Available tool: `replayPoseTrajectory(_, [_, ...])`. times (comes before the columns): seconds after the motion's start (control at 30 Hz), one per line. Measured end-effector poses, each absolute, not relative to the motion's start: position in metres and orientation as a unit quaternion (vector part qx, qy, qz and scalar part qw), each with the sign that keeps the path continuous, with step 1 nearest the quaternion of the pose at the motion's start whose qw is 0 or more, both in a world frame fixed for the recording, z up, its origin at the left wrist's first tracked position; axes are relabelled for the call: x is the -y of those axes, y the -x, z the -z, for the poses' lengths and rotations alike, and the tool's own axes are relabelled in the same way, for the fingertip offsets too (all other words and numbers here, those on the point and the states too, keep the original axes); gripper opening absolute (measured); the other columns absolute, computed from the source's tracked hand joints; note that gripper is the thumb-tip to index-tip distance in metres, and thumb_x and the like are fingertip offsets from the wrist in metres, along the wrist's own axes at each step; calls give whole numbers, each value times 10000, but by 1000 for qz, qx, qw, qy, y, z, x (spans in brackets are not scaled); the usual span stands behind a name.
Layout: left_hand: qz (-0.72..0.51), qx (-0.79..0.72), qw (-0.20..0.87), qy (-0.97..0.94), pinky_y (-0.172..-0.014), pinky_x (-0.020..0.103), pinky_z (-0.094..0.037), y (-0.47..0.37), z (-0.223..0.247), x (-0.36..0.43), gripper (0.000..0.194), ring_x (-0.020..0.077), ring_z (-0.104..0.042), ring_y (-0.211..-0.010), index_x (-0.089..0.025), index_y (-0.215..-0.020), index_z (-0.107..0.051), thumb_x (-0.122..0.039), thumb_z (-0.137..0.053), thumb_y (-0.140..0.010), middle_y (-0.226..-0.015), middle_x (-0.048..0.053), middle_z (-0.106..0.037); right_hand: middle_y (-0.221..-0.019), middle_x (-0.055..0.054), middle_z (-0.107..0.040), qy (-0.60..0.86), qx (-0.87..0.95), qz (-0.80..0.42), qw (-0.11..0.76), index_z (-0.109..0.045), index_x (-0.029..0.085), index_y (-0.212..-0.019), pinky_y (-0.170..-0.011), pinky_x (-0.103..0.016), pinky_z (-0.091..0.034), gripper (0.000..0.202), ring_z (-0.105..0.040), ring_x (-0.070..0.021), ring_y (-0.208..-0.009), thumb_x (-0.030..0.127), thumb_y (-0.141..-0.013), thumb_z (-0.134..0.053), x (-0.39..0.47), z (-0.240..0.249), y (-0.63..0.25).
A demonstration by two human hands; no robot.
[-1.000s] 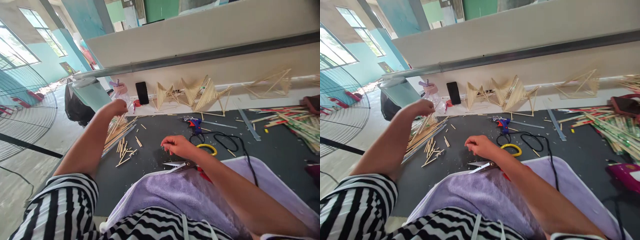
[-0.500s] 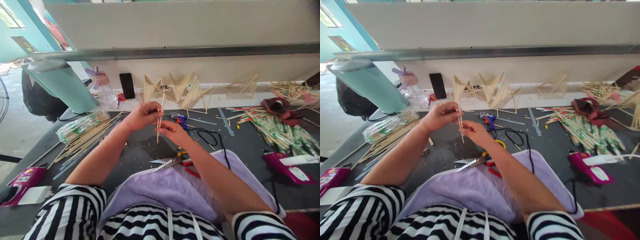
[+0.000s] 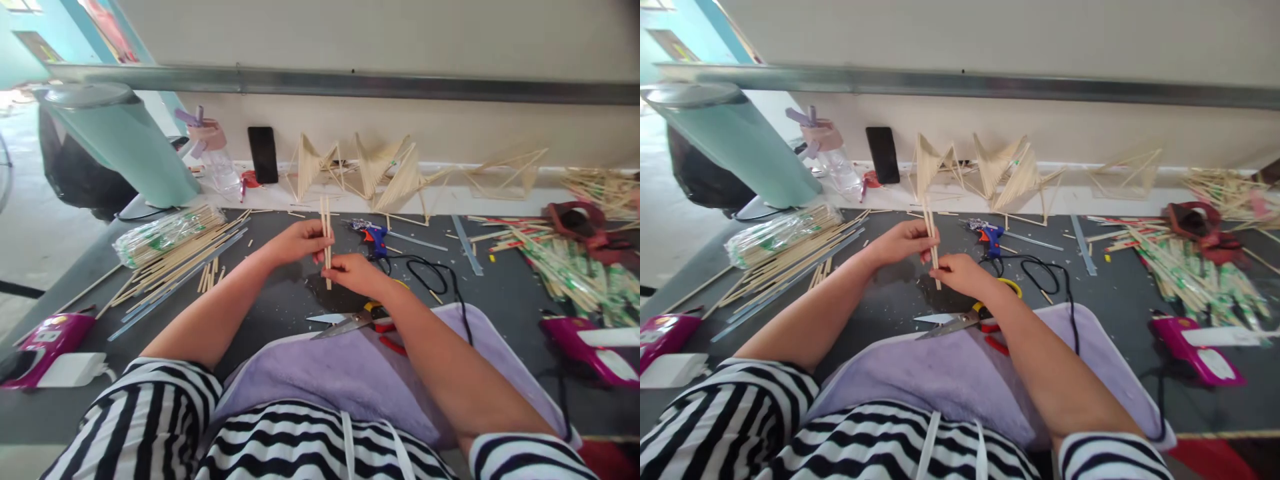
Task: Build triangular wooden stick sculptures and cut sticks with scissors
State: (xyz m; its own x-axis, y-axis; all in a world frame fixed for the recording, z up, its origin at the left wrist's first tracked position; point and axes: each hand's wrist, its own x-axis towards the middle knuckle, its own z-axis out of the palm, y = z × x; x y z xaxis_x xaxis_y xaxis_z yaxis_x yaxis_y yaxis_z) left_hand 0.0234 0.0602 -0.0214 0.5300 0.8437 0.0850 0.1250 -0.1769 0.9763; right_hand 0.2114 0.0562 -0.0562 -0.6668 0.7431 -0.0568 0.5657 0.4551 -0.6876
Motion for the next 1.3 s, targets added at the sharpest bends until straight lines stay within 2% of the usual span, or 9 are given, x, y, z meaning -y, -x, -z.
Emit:
replayPoseTrajectory(0.1, [-313,-363,567,-670,-529,224,-487,-30,30,-59,293,103,-582,-537,-136,-839,-527,-414,-616,-818,-628,-2,-583,-599,12,-608,392,815,-419,86,-580,173,-652,-560,-232,-399,228,-569,-125,-569,315,-828,-553,-53,56,-210])
replayPoseTrajectory(0.23, [-264,-422,528,-688,-514,230,-480,-21,29,-65,243,106,-583,-530,-139,-818,-549,-377,-595,-818,-652,4,-589,-623,4,-641,406,741,-523,113,-540,189,-731,-520,-232,-450,195,-594,-130,-526,348,-845,-535,-49,58,-209])
replayPoseTrajectory(0.4, [-127,-623,306,-708,-541,219,-432,51,0,-77,121,124,-582,-559,-148,-800,-630,-248,-583,-749,-613,-10,-596,-587,19,-627,439,684,-564,147,-462,202,-764,-428,-193,-419,211,-555,-99,-426,369,-893,-483,-50,56,-209])
replayPoseTrajectory(0.5, [64,-760,89,-641,-662,238,-419,106,-10,-77,71,191,-622,-744,-147,-684,-648,-193,-595,-679,-620,33,-648,-509,42,-575,461,701,-527,133,-428,207,-752,-383,-183,-362,202,-492,-86,-360,322,-917,-430,-50,56,-207])
replayPoseTrajectory(0.53, [91,-775,66,-622,-691,259,-412,120,-10,-76,47,227,-621,-796,-126,-628,-632,-148,-597,-650,-600,65,-642,-483,51,-553,462,714,-513,118,-423,208,-742,-379,-183,-345,205,-468,-83,-345,312,-918,-423,-49,56,-206])
replayPoseTrajectory(0.73, [143,-790,61,-594,-649,290,-388,154,11,-66,173,256,-588,-723,-134,-455,-476,-97,-602,-568,-487,78,-531,-494,41,-532,453,804,-381,58,-501,198,-708,-487,-192,-311,274,-503,-89,-476,363,-912,-421,-43,63,-201])
replayPoseTrajectory(0.87, [131,-801,61,-581,-633,297,-394,152,17,-62,53,264,-585,-741,-130,-613,-561,-142,-597,-577,-613,83,-585,-697,-8,-641,443,847,-292,31,-581,207,-779,-518,-227,-267,295,-551,-125,-622,423,-898,-419,-39,62,-199])
replayPoseTrajectory(0.97, [117,-814,53,-566,-634,313,-410,150,16,-58,169,289,-599,-779,-136,-760,-605,-195,-588,-603,-714,101,-615,-838,-31,-681,434,864,-254,19,-623,218,-834,-541,-242,-258,312,-576,-150,-723,432,-903,-407,-38,60,-198])
replayPoseTrajectory(1.3, [88,-820,70,-561,-639,341,-412,143,11,-52,190,327,-616,-806,-150,-757,-618,-161,-575,-572,-798,133,-645,-835,-30,-693,432,876,-216,-15,-637,228,-835,-538,-266,-230,333,-594,-165,-722,446,-906,-396,-40,63,-196])
